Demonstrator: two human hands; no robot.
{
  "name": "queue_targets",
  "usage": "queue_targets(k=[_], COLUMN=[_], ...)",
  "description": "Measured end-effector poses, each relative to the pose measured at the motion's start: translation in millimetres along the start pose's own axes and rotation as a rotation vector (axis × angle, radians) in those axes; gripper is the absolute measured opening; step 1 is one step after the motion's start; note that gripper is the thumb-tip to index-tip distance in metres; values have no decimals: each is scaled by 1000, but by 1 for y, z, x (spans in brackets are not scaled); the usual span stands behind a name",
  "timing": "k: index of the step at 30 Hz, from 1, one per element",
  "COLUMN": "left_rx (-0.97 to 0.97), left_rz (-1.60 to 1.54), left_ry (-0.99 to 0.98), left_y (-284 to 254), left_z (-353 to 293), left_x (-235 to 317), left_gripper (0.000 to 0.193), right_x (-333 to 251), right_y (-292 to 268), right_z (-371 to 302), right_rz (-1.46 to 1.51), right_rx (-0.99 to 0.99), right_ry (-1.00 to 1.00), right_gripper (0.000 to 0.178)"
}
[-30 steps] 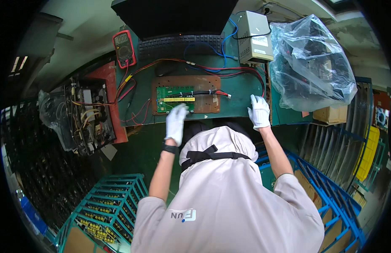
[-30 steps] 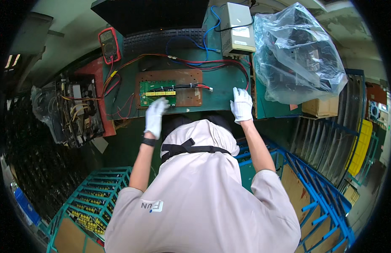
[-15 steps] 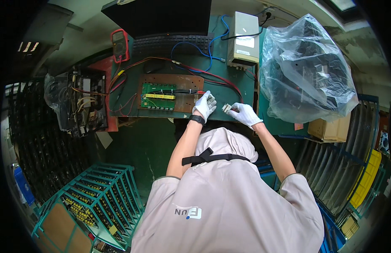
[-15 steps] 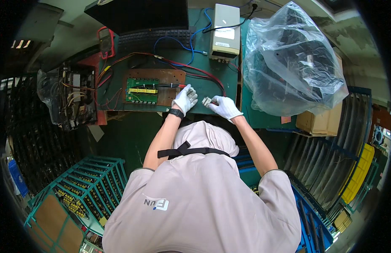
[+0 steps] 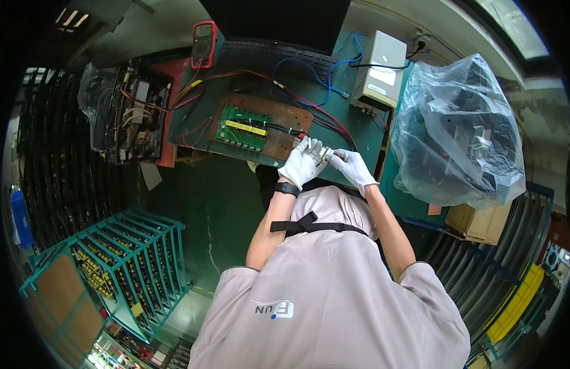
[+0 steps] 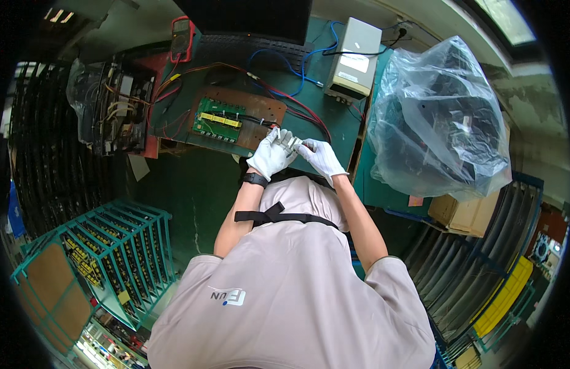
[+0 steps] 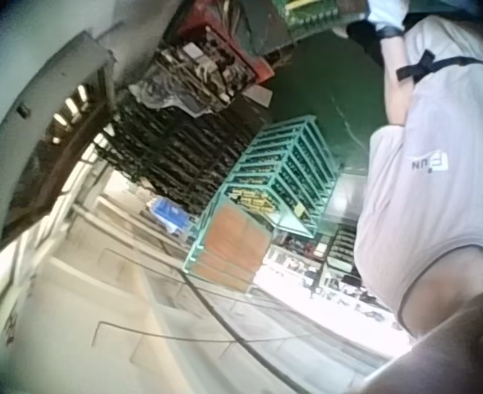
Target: The person assembles electronic components and wiring onto circuit boards by hand, then tests the assembled circuit boards using a multimeter with probes.
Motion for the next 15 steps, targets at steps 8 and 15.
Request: queue_targets(k=[8,15], left_rx=[79,-19], left_rz=[100,115], left_ry=[51,80], left_y=[0,16], left_z=[-8,-14], left_x=[4,6], left_gripper=[26,27], right_x=[-21,-20], right_y=[12,21], right_z=[14,24], right_rz=[-118,-55], right_rx=[21,-24], right_ry=[-41,8], right_gripper=[36,39])
Point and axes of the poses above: each hand's wrist, its own z-axis towards the middle knuckle, its own y-axis out of the palm, x = y × z, the point moved 9 cm from there along z, towards the middle knuckle, and after that the axes turned 7 degrees about y, right-handed, at the moved point
